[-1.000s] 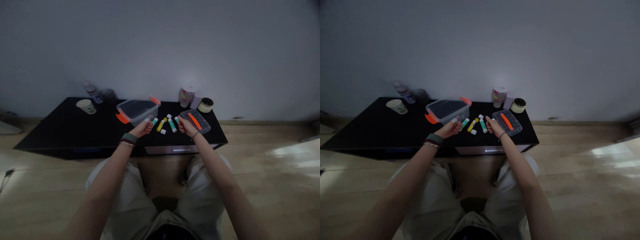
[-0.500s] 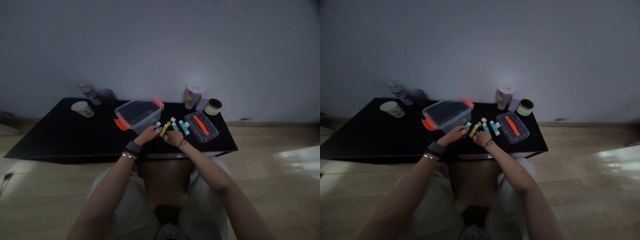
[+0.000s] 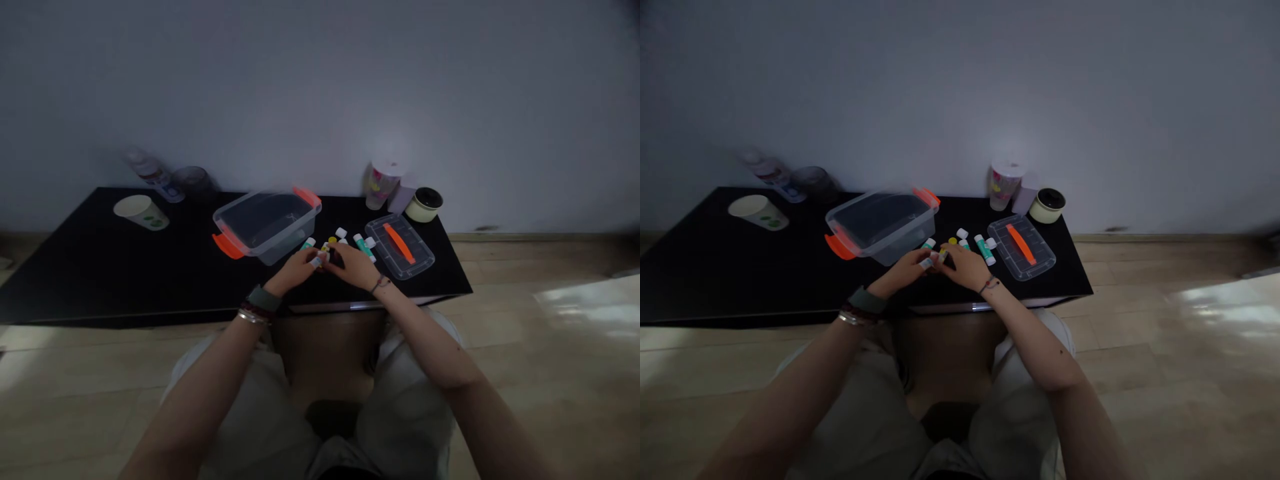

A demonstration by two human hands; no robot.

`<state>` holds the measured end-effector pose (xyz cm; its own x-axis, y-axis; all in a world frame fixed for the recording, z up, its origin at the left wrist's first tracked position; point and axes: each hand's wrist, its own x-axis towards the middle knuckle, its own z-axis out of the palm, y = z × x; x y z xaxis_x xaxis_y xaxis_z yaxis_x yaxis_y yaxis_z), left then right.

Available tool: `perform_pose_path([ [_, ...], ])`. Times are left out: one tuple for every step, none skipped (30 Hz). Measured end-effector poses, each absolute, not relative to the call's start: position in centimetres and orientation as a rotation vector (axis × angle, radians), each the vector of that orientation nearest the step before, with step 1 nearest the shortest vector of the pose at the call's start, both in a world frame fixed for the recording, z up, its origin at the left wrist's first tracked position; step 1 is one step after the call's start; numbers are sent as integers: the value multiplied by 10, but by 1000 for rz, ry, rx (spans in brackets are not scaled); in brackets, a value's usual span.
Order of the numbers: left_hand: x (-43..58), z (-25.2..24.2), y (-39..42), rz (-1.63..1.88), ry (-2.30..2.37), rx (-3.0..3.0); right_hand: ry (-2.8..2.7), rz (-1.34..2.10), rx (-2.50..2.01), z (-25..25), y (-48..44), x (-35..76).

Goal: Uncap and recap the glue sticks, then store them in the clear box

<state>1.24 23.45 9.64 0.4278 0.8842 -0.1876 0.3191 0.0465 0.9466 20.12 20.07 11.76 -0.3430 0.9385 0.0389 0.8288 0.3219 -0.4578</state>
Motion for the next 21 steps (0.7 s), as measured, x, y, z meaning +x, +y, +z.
perform_pose_path([
  [12,98,234,617,1120,1492,-2270,483,-1684,117,202,204],
  [11,100,233,627,1130,1468,-2245,430,-1803,117,204,208],
  [10,101,233,641,1144,1445,-2227,372,-1926,115,206,210],
  [10,102,232,652,1162,1424,-2218,319,-2035,112,208,211],
  [10,103,232,658,1179,1404,-2218,278,-2120,108,210,212],
  [10,103,231,661,1194,1387,-2224,254,-2182,104,212,211],
  [11,104,231,666,1209,1370,-2227,245,-2227,99,213,209],
  [11,103,231,671,1223,1353,-2219,248,-2264,94,214,206],
  [12,103,231,676,1234,1333,-2205,265,-2294,90,215,204],
  [12,103,231,679,1242,1310,-2189,295,-2321,86,215,202],
  [12,104,231,682,1249,1282,-2168,332,-2351,84,216,200],
  [12,104,231,683,1254,1252,-2143,374,-2379,83,217,200],
  [11,105,231,685,1257,1222,-2119,419,-2399,84,218,200],
  [11,105,231,689,1256,1197,-2097,464,-2408,86,219,201],
  [10,106,232,696,1252,1177,-2073,500,-2404,89,220,203],
  [10,107,232,705,1248,1163,-2045,523,-2385,94,220,206],
  [9,108,232,714,1243,1154,-2020,536,-2347,99,219,208],
  [9,108,233,722,1238,1150,-2002,546,-2283,104,217,210],
  [9,108,233,727,1236,1147,-1989,557,-2199,109,215,212],
  [9,108,234,732,1238,1144,-1984,575,-2096,114,211,213],
  [10,107,235,736,1241,1142,-1987,598,-1984,118,206,214],
])
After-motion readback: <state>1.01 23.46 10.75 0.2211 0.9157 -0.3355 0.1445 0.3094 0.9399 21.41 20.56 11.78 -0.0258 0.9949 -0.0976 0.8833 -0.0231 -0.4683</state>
